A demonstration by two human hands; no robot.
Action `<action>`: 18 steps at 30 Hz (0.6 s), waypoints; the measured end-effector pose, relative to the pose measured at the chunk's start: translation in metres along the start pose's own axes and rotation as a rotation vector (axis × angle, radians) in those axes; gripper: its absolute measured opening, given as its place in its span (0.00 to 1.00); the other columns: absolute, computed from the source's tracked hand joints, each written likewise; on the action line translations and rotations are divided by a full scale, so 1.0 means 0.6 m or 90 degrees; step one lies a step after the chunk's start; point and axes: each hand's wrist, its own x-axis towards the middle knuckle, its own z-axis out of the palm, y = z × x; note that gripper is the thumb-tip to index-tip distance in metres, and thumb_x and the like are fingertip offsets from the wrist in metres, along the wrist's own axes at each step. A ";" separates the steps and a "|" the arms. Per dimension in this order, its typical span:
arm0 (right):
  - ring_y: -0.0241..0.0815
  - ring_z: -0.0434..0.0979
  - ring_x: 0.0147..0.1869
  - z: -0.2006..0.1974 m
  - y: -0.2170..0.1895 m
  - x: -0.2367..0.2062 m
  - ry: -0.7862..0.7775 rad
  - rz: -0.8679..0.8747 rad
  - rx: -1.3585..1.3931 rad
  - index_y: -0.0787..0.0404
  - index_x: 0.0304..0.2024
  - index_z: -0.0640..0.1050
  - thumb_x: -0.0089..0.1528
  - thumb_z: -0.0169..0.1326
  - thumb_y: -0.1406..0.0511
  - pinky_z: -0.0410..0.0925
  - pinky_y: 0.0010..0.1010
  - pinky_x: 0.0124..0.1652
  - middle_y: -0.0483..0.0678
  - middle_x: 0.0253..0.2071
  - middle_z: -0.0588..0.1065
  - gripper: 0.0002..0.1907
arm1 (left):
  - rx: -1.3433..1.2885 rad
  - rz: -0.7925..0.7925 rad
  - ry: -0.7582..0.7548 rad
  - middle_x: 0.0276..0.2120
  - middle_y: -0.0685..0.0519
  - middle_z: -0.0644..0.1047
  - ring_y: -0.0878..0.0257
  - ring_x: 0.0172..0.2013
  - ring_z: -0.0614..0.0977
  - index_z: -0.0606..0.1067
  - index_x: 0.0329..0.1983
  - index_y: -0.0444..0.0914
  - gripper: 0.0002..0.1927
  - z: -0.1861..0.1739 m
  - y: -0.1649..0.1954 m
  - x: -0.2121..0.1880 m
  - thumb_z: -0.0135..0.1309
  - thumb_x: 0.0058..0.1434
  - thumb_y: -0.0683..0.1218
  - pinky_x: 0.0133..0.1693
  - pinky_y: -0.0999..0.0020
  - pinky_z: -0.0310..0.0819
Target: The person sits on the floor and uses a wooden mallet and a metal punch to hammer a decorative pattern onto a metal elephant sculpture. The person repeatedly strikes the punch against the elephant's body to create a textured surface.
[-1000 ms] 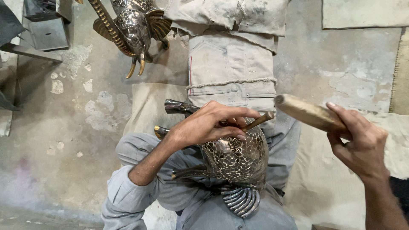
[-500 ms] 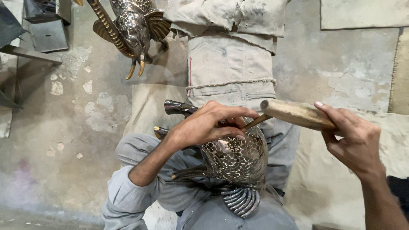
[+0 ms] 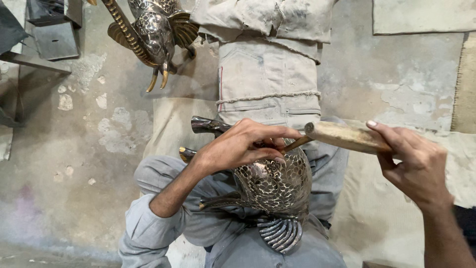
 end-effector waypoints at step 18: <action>0.35 0.81 0.39 -0.007 -0.028 0.006 0.085 0.097 0.355 0.51 0.65 0.67 0.63 0.62 0.67 0.75 0.26 0.37 0.45 0.42 0.78 0.29 | 0.001 0.008 -0.015 0.42 0.49 0.85 0.62 0.42 0.89 0.71 0.68 0.47 0.29 -0.004 -0.003 -0.002 0.61 0.63 0.44 0.46 0.65 0.86</action>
